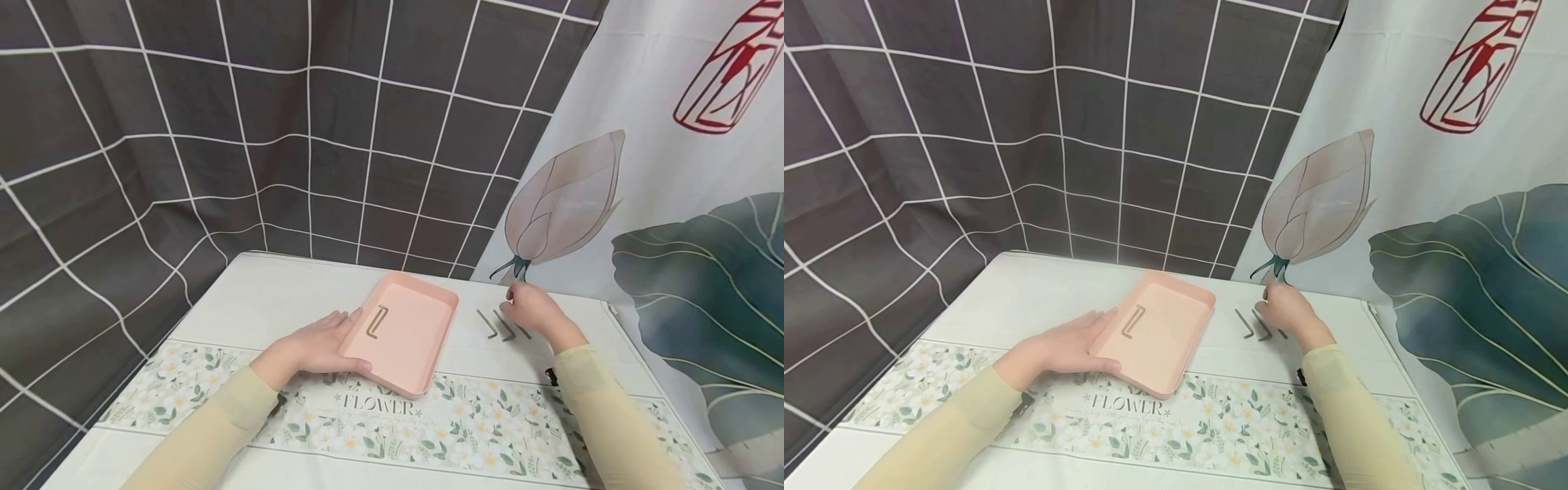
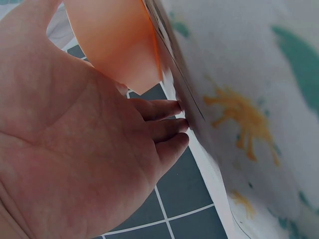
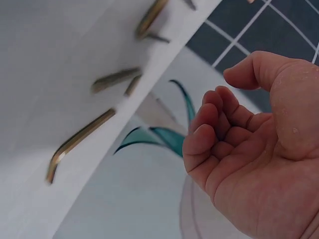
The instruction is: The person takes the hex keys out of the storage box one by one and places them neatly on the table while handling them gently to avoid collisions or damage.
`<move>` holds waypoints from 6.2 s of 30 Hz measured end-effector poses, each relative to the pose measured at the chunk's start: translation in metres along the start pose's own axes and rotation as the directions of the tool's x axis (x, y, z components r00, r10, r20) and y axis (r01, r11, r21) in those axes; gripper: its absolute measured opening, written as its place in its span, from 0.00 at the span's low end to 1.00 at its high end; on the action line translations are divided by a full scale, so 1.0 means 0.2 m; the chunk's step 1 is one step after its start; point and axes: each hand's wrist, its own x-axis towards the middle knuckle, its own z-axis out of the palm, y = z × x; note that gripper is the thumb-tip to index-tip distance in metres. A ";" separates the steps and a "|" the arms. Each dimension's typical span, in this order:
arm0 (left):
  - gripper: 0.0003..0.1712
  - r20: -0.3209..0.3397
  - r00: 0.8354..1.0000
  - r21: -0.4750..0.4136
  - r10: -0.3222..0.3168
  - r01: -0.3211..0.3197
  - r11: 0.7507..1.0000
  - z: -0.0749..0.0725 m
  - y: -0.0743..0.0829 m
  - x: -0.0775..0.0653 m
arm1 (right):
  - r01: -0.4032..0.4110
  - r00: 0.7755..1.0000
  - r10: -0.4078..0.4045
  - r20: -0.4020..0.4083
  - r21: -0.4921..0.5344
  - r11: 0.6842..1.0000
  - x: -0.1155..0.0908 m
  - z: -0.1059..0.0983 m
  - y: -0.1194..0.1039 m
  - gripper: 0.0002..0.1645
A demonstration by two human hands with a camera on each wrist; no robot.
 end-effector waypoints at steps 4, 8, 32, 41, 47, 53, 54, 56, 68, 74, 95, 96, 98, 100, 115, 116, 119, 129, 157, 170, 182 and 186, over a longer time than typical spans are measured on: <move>0.77 -0.006 1.000 0.007 0.004 -0.004 1.000 0.00 0.00 0.00 | 0.002 1.000 -0.002 0.006 0.021 1.000 0.03 0.01 -0.07 0.14; 0.77 -0.006 1.000 0.007 0.008 -0.008 1.000 0.01 0.00 0.00 | 0.020 1.000 -0.020 -0.015 0.012 1.000 0.06 0.02 -0.14 0.12; 0.77 -0.004 1.000 0.006 -0.002 0.002 1.000 0.01 -0.01 0.01 | 0.184 0.983 -0.185 0.008 0.013 0.983 0.17 0.10 -0.61 0.11; 0.77 -0.007 1.000 0.006 -0.003 0.003 1.000 0.00 0.00 0.00 | 0.220 0.975 -0.220 0.032 -0.014 0.975 0.20 0.14 -0.75 0.13; 0.76 -0.006 1.000 -0.011 -0.005 0.005 1.000 0.00 0.01 0.00 | 0.266 0.964 -0.266 0.019 -0.039 0.963 0.21 0.18 -0.82 0.13; 0.76 -0.006 1.000 -0.004 -0.005 0.005 1.000 0.00 0.00 -0.01 | 0.320 0.947 -0.321 -0.012 -0.061 0.945 0.22 0.21 -0.85 0.12; 0.76 -0.008 1.000 -0.003 -0.006 0.006 1.000 0.00 0.00 -0.01 | 0.326 0.945 -0.327 -0.011 -0.059 0.944 0.22 0.21 -0.86 0.12; 0.76 -0.012 1.000 -0.002 -0.008 0.008 1.000 0.00 0.00 -0.01 | 0.334 0.942 -0.335 -0.006 -0.054 0.941 0.23 0.21 -0.87 0.12; 0.77 -0.015 1.000 0.024 -0.011 0.011 1.000 0.01 -0.01 0.00 | 0.284 0.958 -0.282 0.058 -0.033 0.958 0.23 0.24 -0.94 0.11; 0.76 -0.009 1.000 0.023 -0.018 0.018 1.000 0.00 0.00 0.00 | 0.259 0.963 -0.254 0.089 -0.060 0.964 0.23 0.26 -0.96 0.12; 0.74 -0.019 1.000 0.017 0.003 -0.003 1.000 0.01 0.00 0.00 | 0.325 0.934 -0.319 0.163 -0.009 0.946 0.25 0.37 -1.06 0.19; 0.74 -0.019 1.000 0.016 0.003 -0.002 1.000 0.01 0.00 0.00 | 0.327 0.934 -0.321 0.160 -0.017 0.945 0.25 0.38 -1.07 0.20; 0.74 -0.018 1.000 0.018 0.002 -0.002 1.000 0.01 0.00 0.00 | 0.330 0.934 -0.322 0.156 -0.027 0.944 0.25 0.39 -1.08 0.21; 0.74 -0.016 1.000 0.020 0.000 0.000 1.000 0.01 0.00 -0.01 | 0.320 0.936 -0.313 0.161 -0.016 0.947 0.25 0.41 -1.10 0.21; 0.74 -0.011 1.000 0.011 -0.005 0.005 1.000 0.00 0.01 -0.01 | 0.234 0.945 -0.223 0.238 -0.021 0.972 0.28 0.43 -1.14 0.17; 0.74 -0.010 1.000 0.012 -0.006 0.006 1.000 0.00 0.01 -0.01 | 0.233 0.946 -0.221 0.238 -0.025 0.972 0.29 0.43 -1.14 0.18; 0.74 -0.008 1.000 0.011 -0.009 0.009 1.000 0.00 0.01 -0.01 | 0.223 0.949 -0.208 0.239 -0.040 0.974 0.29 0.44 -1.13 0.19; 0.73 -0.011 1.000 0.003 -0.008 0.009 1.000 0.00 0.01 0.00 | 0.206 0.950 -0.182 0.255 -0.071 0.976 0.30 0.44 -1.12 0.19; 0.74 -0.015 1.000 0.005 -0.014 0.014 1.000 0.00 0.00 0.00 | 0.192 0.962 -0.145 0.232 -0.194 0.962 0.31 0.42 -1.11 0.15; 0.75 -0.015 1.000 0.018 0.004 -0.004 1.000 0.01 -0.01 0.00 | 0.174 0.971 -0.139 0.195 -0.174 0.969 0.29 0.43 -1.09 0.14; 0.75 -0.016 1.000 0.014 0.004 -0.004 1.000 0.01 0.00 -0.01 | 0.198 0.969 -0.171 0.178 -0.146 0.969 0.33 0.49 -1.02 0.14; 0.76 -0.017 1.000 0.020 0.004 -0.004 1.000 0.01 0.00 -0.01 | 0.194 0.972 -0.169 0.162 -0.157 0.968 0.29 0.44 -1.03 0.13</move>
